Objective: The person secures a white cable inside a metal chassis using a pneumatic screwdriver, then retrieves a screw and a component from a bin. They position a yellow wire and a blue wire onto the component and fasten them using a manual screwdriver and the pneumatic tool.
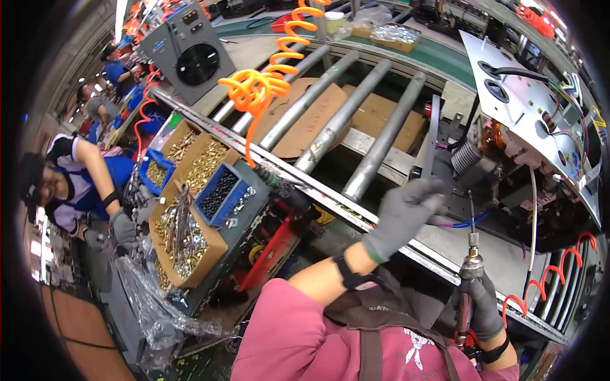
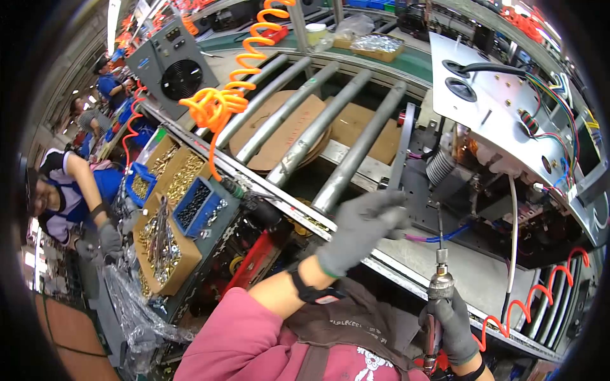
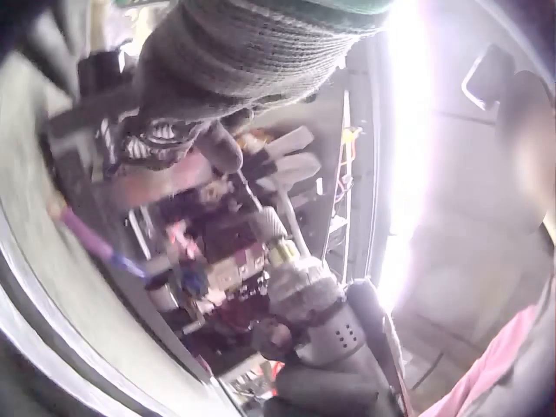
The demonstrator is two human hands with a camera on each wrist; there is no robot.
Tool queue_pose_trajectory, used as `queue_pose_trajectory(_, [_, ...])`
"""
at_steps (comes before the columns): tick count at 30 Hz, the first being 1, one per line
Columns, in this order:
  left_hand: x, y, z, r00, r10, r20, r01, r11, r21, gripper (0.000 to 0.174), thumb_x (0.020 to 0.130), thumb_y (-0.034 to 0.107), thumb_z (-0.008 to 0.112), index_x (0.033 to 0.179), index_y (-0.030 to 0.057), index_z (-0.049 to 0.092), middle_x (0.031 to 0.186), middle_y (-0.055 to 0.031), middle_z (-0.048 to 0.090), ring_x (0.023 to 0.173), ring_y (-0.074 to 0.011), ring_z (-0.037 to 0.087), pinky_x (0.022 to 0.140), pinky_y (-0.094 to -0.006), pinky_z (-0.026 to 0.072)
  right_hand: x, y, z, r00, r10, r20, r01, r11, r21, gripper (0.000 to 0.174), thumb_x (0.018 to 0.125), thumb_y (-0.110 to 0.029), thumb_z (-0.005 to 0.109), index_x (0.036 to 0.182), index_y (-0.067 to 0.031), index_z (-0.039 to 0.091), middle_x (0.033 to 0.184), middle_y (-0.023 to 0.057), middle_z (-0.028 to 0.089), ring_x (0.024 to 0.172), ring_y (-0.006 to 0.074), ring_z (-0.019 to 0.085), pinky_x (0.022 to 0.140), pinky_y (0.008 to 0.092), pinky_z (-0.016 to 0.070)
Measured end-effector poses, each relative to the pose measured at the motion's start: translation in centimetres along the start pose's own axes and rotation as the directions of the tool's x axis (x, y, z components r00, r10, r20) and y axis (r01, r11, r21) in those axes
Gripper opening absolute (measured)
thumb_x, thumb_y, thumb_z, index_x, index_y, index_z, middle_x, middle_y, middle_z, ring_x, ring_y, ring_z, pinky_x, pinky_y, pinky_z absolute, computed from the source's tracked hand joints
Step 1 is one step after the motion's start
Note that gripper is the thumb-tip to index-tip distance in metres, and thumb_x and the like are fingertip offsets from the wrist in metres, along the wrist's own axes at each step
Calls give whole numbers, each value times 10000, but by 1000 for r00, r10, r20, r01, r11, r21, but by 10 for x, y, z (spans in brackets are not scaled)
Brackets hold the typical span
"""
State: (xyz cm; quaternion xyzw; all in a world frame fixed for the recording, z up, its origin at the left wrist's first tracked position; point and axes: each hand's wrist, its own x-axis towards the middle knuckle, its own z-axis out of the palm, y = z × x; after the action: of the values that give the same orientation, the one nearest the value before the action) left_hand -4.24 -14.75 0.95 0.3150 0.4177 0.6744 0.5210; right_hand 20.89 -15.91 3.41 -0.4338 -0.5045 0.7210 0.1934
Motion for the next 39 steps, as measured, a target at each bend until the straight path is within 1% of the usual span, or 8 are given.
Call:
queue_pose_trajectory(4, [-46, 58, -79, 859, 447, -250, -217, 760, 613, 233, 861, 96, 644, 1073, 0, 639, 923, -50, 662, 736, -83, 586, 677, -224, 488, 3, 3, -3, 1000, 3, 6, -2, 985, -174, 569, 780, -457, 634, 1102, -23, 458, 736, 76, 584, 662, 128, 572, 596, 261, 462])
queue_pose_trajectory(8, [-99, 91, -151, 562, 710, -425, 55, 480, 875, 182, 833, 155, 669, 970, 36, 679, 923, -84, 692, 825, -143, 645, 750, -271, 504, 10, 16, 4, 999, -21, 26, 25, 987, -158, 492, 823, -428, 603, 1080, -33, 462, 728, 74, 578, 645, 128, 559, 586, 264, 458])
queue_pose_trajectory(13, [-149, 77, -216, 480, 722, -498, 528, 215, 822, 185, 827, 157, 646, 974, 48, 670, 957, -124, 681, 821, -256, 657, 749, -324, 508, 11, 18, 9, 1000, -12, 19, 12, 1000, -28, 429, 865, -412, 565, 1065, -46, 466, 704, 71, 567, 608, 129, 535, 555, 267, 443])
queue_pose_trajectory(24, [-205, 118, -232, 251, 878, -409, 590, 196, 783, 334, 899, 299, 578, 1033, 3, 654, 959, -139, 684, 843, -287, 626, 798, -351, 479, -7, 16, 1, 990, 16, -142, 3, 991, 135, 360, 933, -425, 439, 1087, -104, 492, 712, 38, 560, 540, 109, 521, 450, 251, 429])
queue_pose_trajectory(26, [-219, 127, -234, 376, 680, -630, 778, 137, 613, 344, 909, 270, 566, 1089, -15, 633, 982, -160, 658, 871, -313, 600, 824, -363, 458, 2, 20, -1, 977, -109, -181, 126, 988, 85, 390, 938, -445, 439, 1120, -105, 495, 735, 52, 573, 587, 117, 531, 518, 251, 437])
queue_pose_trajectory(28, [-226, 115, -241, 472, 878, -78, 692, -313, 651, 453, 864, 472, 576, 1046, 76, 698, 1003, -142, 684, 814, -349, 638, 698, -429, 503, -2, 4, 1, 982, -51, -183, 78, 987, 143, 394, 938, -446, 446, 1122, -102, 495, 733, 50, 574, 586, 114, 533, 520, 251, 440])
queue_pose_trajectory(32, [-182, 114, -188, 244, 948, -204, 772, -62, 633, 364, 848, 387, 612, 993, 68, 711, 933, -177, 676, 751, -366, 615, 699, -449, 497, 5, 0, -4, 973, -125, -196, 157, 975, 157, 412, 936, -455, 452, 1113, -86, 495, 725, 43, 566, 582, 112, 531, 519, 253, 438])
queue_pose_trajectory(39, [-62, 82, -101, 640, 766, 57, -64, -20, 998, 241, 816, 9, 629, 1053, -28, 620, 1033, -145, 589, 963, -263, 569, 848, -345, 457, 14, -11, 0, 976, -54, -213, 102, 970, 219, 315, 928, -348, 511, 1013, -45, 503, 784, 18, 520, 665, 87, 501, 588, 247, 426])
